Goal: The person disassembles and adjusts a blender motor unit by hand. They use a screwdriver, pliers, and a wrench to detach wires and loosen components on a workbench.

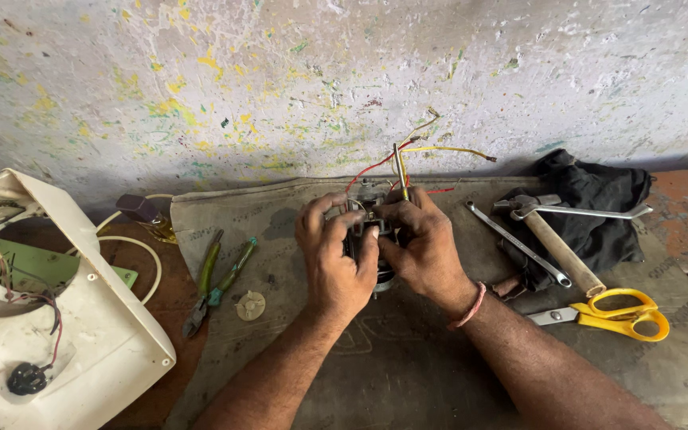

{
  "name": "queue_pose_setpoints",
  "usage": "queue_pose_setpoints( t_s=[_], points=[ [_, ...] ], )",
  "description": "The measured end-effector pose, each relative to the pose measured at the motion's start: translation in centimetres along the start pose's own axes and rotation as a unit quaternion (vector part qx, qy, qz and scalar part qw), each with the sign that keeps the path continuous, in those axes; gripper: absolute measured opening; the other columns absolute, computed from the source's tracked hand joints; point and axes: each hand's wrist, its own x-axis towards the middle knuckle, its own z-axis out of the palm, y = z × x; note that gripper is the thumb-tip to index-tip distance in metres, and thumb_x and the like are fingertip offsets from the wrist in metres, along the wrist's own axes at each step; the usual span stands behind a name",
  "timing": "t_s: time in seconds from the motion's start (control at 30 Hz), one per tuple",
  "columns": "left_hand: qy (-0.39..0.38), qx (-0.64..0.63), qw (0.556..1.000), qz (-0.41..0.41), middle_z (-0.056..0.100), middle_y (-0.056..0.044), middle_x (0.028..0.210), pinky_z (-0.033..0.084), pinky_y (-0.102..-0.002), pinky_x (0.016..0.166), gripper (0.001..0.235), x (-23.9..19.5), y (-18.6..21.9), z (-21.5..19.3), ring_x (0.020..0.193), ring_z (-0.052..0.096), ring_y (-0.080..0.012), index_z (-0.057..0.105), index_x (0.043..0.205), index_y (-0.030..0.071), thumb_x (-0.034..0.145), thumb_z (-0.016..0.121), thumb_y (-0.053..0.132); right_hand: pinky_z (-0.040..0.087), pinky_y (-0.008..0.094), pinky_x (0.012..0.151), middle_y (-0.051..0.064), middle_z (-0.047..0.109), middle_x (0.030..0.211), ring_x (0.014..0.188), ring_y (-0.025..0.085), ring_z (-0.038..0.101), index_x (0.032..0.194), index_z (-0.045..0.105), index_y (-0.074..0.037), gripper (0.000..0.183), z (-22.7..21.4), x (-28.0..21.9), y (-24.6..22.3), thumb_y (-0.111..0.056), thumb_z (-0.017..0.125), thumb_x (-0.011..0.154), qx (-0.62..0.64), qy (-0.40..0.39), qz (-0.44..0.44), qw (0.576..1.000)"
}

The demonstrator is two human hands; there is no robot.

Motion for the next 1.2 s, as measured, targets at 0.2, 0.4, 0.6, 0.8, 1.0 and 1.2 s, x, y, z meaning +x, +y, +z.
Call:
queue_pose_setpoints(
  t_s=[0.2,0.4,0.6,0.8,1.0,1.2],
  points=[
    [0.05,-0.077,0.995,-0.05,0.055,-0.017,0.132,0.044,-0.049,0.111,0.023,-0.4,0.8,0.6,0.13,0.052,-0.0338,0.064,0.108,0.002,0.087,0.074,-0.001,0.057,0.03,0.077,0.01,0.062,0.111,0.096,0.02,0.067,0.106,0.071,-0.001,0.03,0.5,-0.1,0.1,0.001,0.08,0.077,0.021,0.012,-0.004,1.0],
    [0.072,-0.153,0.981,-0.097,0.057,-0.015,0.131,0.05,-0.042,0.107,0.024,-0.9,1.4,1.2,0.125,0.058,-0.0304,0.063,0.11,0.003,0.089,0.071,-0.004,0.056,0.031,0.078,0.01,0.064,0.11,0.096,0.021,0.066,0.106,0.071,-0.002,0.031,0.7,-0.1,0.3,0.003,0.078,0.076,0.016,0.028,-0.032,0.999],
    [0.062,-0.202,0.969,-0.127,0.055,-0.017,0.136,0.05,-0.041,0.11,0.026,-1.5,1.4,1.3,0.13,0.058,-0.0295,0.062,0.114,0.001,0.09,0.07,-0.002,0.055,0.033,0.082,0.011,0.065,0.109,0.098,0.023,0.066,0.107,0.071,-0.002,0.032,0.9,-0.3,0.1,0.004,0.076,0.076,-0.015,0.047,-0.07,0.996],
    [0.044,-0.236,0.963,-0.126,0.049,-0.019,0.145,0.051,-0.041,0.112,0.03,-1.9,1.7,1.5,0.135,0.054,-0.0302,0.059,0.122,0.0,0.093,0.067,0.001,0.056,0.033,0.075,0.011,0.065,0.107,0.094,0.024,0.067,0.109,0.072,-0.001,0.037,1.3,-0.3,-0.4,-0.006,0.086,0.075,0.005,0.068,-0.057,0.996],
    [0.026,-0.237,0.965,-0.105,0.045,-0.021,0.147,0.053,-0.043,0.108,0.035,-2.3,2.0,1.7,0.137,0.051,-0.034,0.055,0.128,-0.001,0.095,0.064,0.005,0.056,0.034,0.077,0.012,0.063,0.105,0.093,0.024,0.066,0.109,0.07,0.0,0.038,1.2,-0.3,-0.7,-0.009,0.085,0.076,-0.02,0.069,-0.085,0.994],
    [0.02,-0.148,0.987,-0.054,0.045,-0.025,0.149,0.043,-0.05,0.118,0.036,-2.3,2.5,1.6,0.141,0.048,-0.0402,0.054,0.132,-0.003,0.097,0.059,0.006,0.055,0.035,0.076,0.012,0.064,0.106,0.092,0.025,0.066,0.111,0.071,-0.002,0.033,1.1,-0.3,-0.4,-0.006,0.078,0.078,-0.024,0.063,-0.077,0.995]
  ],
)
